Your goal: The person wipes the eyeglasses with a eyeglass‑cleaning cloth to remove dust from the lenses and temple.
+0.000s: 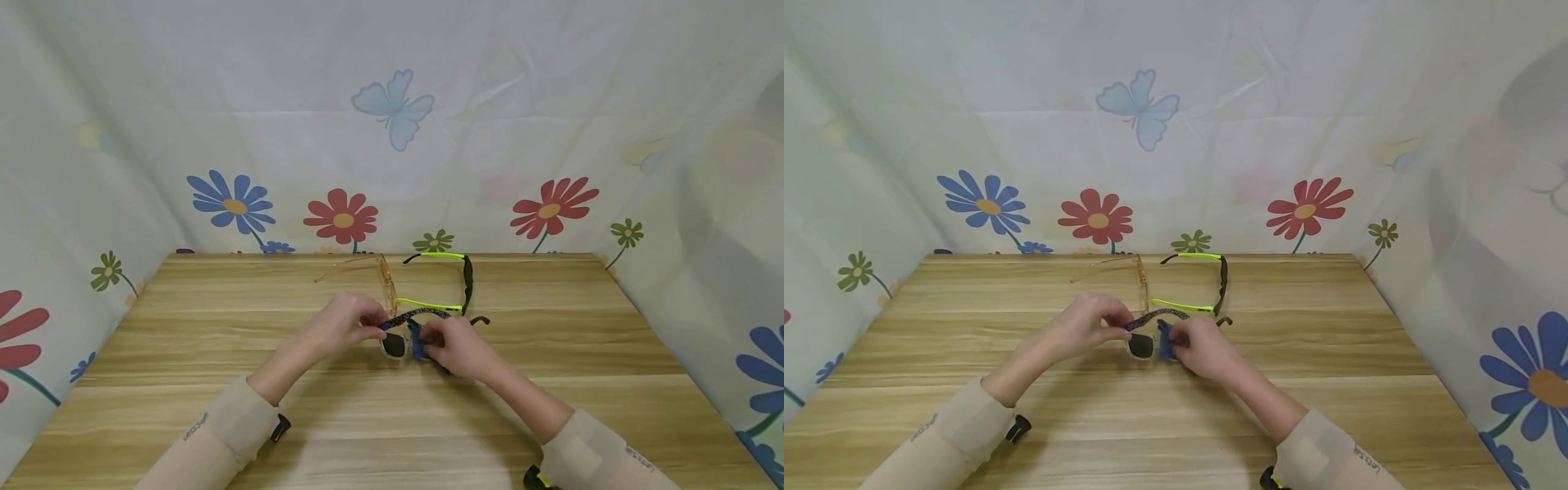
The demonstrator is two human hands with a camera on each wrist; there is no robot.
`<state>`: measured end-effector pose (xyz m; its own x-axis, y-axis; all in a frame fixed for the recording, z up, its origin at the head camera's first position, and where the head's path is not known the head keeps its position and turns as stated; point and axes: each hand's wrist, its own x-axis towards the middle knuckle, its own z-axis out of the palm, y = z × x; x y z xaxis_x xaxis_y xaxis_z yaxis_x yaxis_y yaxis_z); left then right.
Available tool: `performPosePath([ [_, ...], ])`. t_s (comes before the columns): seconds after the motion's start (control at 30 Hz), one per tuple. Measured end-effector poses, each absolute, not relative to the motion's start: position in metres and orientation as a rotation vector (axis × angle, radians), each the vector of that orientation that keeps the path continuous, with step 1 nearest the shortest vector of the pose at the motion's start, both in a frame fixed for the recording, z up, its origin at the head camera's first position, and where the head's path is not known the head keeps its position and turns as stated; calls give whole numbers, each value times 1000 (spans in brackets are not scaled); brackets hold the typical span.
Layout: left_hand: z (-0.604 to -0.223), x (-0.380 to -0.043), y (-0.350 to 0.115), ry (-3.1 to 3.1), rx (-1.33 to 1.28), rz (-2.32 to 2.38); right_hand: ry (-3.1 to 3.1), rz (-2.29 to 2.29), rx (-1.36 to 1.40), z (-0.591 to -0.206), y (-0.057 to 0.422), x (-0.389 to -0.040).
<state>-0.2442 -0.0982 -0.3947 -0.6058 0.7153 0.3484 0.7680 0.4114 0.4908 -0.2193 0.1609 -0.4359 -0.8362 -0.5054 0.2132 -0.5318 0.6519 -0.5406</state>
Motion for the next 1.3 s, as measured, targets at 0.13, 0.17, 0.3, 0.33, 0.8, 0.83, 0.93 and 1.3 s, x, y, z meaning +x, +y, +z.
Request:
performPosePath([
  [0.13,-395,-244,-98,-2565,-1360,-959,-2778,987,873,-438,159,-219],
  [0.17,-395,-245,-98,-2565,-1361,-955,-2766,978,872,-439,158,-219],
  [0.3,-395,-245,-99,-2568,-1365,-945,-2740,927,884,-441,156,-220],
  [0.33,-395,-245,-99,-2567,-1366,-942,-2740,908,889,-441,155,-221],
  [0.8,-396,-242,-98,-2569,-1358,-924,-2825,547,831,-435,146,-219],
  [0.83,-396,-242,-98,-2569,-1358,-927,-2841,527,818,-435,146,-219],
  [0.93,-396,-241,-97,-2553,-1372,-934,-2883,494,778,-433,146,-218],
  [1.3,-396,-241,-98,-2541,-1395,-933,-2844,473,764,-434,147,-215],
])
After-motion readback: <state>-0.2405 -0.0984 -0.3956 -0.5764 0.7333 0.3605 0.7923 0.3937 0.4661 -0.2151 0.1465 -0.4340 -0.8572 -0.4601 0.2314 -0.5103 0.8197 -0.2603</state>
